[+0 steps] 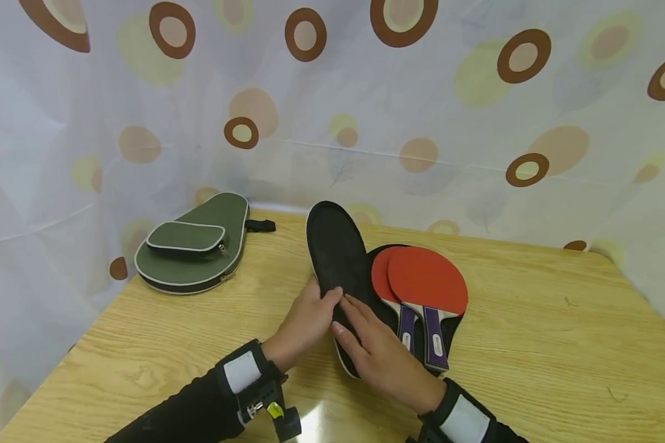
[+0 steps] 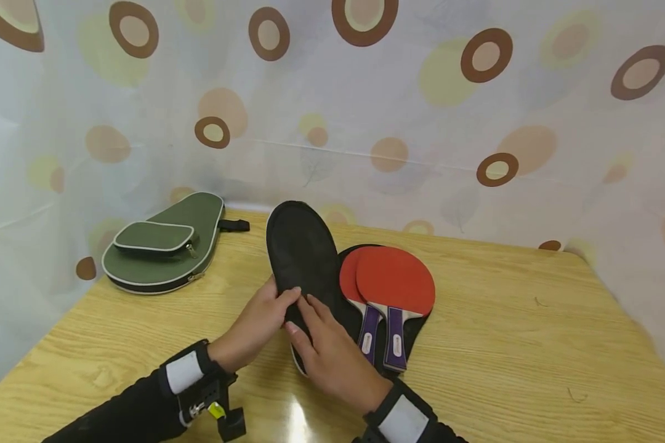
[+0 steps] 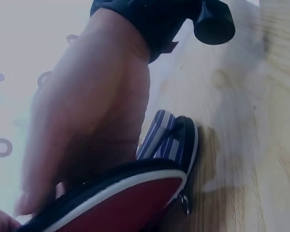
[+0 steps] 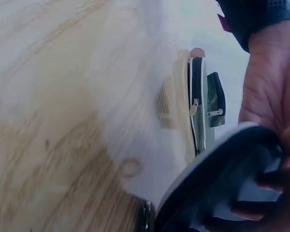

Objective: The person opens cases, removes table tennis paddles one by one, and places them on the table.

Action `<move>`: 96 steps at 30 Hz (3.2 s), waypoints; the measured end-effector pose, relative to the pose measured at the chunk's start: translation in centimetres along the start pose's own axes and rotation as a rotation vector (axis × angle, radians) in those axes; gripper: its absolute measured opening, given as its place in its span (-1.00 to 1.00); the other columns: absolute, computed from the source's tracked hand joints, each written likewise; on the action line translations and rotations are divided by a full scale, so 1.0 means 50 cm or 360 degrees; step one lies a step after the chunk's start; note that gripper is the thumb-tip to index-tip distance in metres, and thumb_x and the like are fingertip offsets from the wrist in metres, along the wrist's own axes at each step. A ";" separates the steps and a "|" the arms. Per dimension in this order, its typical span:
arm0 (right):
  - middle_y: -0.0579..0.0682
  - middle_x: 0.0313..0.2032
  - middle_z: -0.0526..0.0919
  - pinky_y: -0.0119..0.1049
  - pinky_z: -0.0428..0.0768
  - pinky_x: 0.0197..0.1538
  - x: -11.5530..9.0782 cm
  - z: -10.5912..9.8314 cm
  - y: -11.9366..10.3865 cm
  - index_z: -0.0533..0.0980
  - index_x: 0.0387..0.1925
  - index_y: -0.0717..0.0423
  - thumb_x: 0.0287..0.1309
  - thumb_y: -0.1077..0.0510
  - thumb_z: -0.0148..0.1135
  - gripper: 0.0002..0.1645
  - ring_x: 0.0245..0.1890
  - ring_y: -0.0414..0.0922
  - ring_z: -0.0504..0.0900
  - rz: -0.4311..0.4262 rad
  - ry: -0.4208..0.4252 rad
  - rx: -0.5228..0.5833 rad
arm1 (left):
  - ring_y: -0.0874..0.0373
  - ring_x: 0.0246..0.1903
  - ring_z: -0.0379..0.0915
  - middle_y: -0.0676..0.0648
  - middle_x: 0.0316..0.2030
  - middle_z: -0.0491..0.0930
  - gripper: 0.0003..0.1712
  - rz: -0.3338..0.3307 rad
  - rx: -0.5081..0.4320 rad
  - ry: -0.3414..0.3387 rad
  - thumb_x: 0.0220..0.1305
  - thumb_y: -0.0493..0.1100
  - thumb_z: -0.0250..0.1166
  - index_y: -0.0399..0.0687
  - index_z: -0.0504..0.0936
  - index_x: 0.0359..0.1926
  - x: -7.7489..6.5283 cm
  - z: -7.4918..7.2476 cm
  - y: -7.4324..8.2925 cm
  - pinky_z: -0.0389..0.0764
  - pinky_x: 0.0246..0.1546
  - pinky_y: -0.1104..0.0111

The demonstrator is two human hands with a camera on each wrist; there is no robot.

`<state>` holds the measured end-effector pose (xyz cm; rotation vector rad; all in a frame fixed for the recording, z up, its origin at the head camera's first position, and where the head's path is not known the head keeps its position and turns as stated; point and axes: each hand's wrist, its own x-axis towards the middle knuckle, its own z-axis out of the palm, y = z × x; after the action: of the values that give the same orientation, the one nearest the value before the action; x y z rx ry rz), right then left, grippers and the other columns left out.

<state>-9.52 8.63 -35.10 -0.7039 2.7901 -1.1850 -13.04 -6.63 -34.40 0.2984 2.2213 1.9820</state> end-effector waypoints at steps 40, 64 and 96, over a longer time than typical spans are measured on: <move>0.24 0.24 0.52 0.10 0.50 0.22 0.016 0.000 0.022 0.62 0.11 0.28 0.41 0.20 0.17 -0.65 0.25 0.16 0.53 -0.0093 -0.0577 -0.0224 | -0.28 0.55 -0.31 -0.20 0.60 -0.20 0.31 -0.0288 0.1886 -0.0493 -0.05 0.29 0.57 0.28 0.00 0.61 0.141 -0.069 -0.017 -0.04 0.39 -0.30; 0.04 -0.61 0.39 -0.25 0.36 -0.56 -0.058 -0.138 0.131 0.15 0.01 0.46 0.26 0.13 0.35 -0.35 -0.65 -0.10 0.44 0.0833 0.0018 -0.0387 | -0.30 0.55 -0.35 -0.22 0.60 -0.23 0.37 -0.0270 0.1954 -0.0543 -0.07 0.34 0.55 0.23 -0.07 0.63 0.145 -0.061 -0.018 -0.01 0.37 -0.33; 0.09 -0.56 0.53 -0.23 0.40 -0.61 -0.066 -0.158 0.143 0.01 0.22 0.51 0.31 0.22 0.20 -0.27 -0.69 -0.12 0.47 0.0720 0.0253 -0.0360 | -0.29 0.55 -0.48 -0.22 0.60 -0.36 0.43 -0.0370 0.1964 -0.0605 -0.09 0.39 0.53 0.27 -0.17 0.63 0.145 -0.068 -0.026 -0.13 0.38 -0.35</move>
<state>-10.95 19.67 -34.90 0.0324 3.0068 -0.8830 -20.95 -8.26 -35.14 0.4421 2.6862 0.2035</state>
